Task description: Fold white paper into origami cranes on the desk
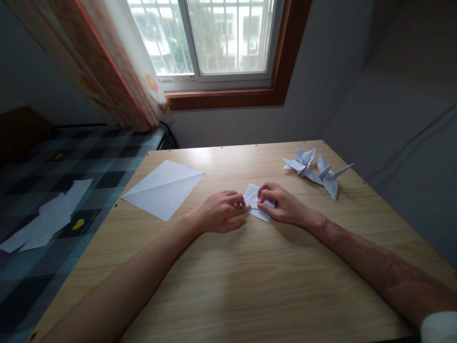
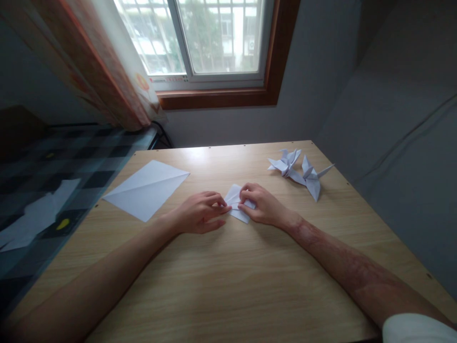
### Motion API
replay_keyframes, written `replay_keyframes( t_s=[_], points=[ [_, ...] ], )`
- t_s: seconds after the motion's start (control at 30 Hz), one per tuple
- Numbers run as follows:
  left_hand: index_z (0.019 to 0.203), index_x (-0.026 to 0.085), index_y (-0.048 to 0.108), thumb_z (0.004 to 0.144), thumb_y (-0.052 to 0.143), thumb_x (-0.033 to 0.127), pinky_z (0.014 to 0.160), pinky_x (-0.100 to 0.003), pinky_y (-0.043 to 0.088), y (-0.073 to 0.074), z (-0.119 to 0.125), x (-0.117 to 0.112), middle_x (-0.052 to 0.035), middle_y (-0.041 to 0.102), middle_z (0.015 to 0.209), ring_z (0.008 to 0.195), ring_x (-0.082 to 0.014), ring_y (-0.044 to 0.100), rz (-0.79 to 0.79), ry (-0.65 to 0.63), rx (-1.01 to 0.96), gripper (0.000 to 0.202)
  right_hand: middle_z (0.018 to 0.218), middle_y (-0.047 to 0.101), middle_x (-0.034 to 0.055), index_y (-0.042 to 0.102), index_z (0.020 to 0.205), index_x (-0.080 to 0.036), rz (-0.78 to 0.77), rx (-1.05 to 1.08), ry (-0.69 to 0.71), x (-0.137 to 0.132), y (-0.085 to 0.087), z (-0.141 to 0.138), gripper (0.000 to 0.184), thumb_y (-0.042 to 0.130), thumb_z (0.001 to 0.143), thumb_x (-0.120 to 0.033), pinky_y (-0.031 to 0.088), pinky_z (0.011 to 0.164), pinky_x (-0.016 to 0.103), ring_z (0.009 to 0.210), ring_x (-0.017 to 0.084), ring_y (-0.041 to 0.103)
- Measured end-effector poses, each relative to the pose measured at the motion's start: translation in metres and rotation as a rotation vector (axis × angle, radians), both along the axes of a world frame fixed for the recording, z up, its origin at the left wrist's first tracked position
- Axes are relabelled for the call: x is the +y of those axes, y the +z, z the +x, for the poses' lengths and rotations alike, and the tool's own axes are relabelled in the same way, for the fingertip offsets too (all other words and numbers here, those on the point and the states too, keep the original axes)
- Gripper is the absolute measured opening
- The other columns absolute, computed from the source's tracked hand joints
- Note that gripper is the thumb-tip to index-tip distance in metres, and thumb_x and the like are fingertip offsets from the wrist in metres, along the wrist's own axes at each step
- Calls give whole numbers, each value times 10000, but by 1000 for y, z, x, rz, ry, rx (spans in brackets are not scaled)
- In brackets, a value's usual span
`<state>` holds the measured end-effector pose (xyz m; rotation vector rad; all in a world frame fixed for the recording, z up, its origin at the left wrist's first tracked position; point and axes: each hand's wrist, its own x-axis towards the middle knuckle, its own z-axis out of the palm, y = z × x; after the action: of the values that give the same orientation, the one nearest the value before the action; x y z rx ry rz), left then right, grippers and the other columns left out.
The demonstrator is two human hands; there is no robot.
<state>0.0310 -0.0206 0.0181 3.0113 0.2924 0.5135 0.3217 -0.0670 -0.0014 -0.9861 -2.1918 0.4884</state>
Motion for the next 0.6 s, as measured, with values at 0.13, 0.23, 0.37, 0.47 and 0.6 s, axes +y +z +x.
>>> replay_keyframes(
  t_s=[0.13,0.23,0.37,0.47,0.6],
  points=[
    [1357,248,779,1046,681,418,886,-389,601,-1,0,0,-97,752,1101,967,-241,723,-8,4,-4,368,1108,716,83,698,951,-244,-15,7,8,3,-1,1,97,750,994,-174,552,960,420,1061,267,661],
    [1367,249,777,1038,688,415,898,-395,599,-1,0,1,-97,750,1101,976,-246,721,-12,1,-2,380,1142,723,89,730,988,-239,-74,16,73,7,2,7,75,715,1026,-177,571,968,411,1064,256,670],
    [1369,240,777,1042,679,414,908,-399,594,1,-1,0,-102,749,1111,989,-251,722,-17,1,4,383,1230,707,95,785,1082,-240,-188,0,180,13,9,22,81,709,1058,-227,583,991,385,1125,242,688],
    [1367,239,777,1046,667,412,906,-409,595,1,0,0,-102,753,1114,993,-255,721,-14,2,6,380,1290,685,89,805,1166,-261,-234,-26,217,14,12,30,141,695,1078,-260,563,1060,381,1206,239,679],
    [1369,257,776,1032,687,399,922,-410,598,-1,0,1,-93,752,1119,1000,-250,722,-25,7,-2,376,1271,694,78,806,1129,-262,-227,-26,175,10,12,26,142,689,1097,-337,570,1013,355,1161,233,682]
  ],
)
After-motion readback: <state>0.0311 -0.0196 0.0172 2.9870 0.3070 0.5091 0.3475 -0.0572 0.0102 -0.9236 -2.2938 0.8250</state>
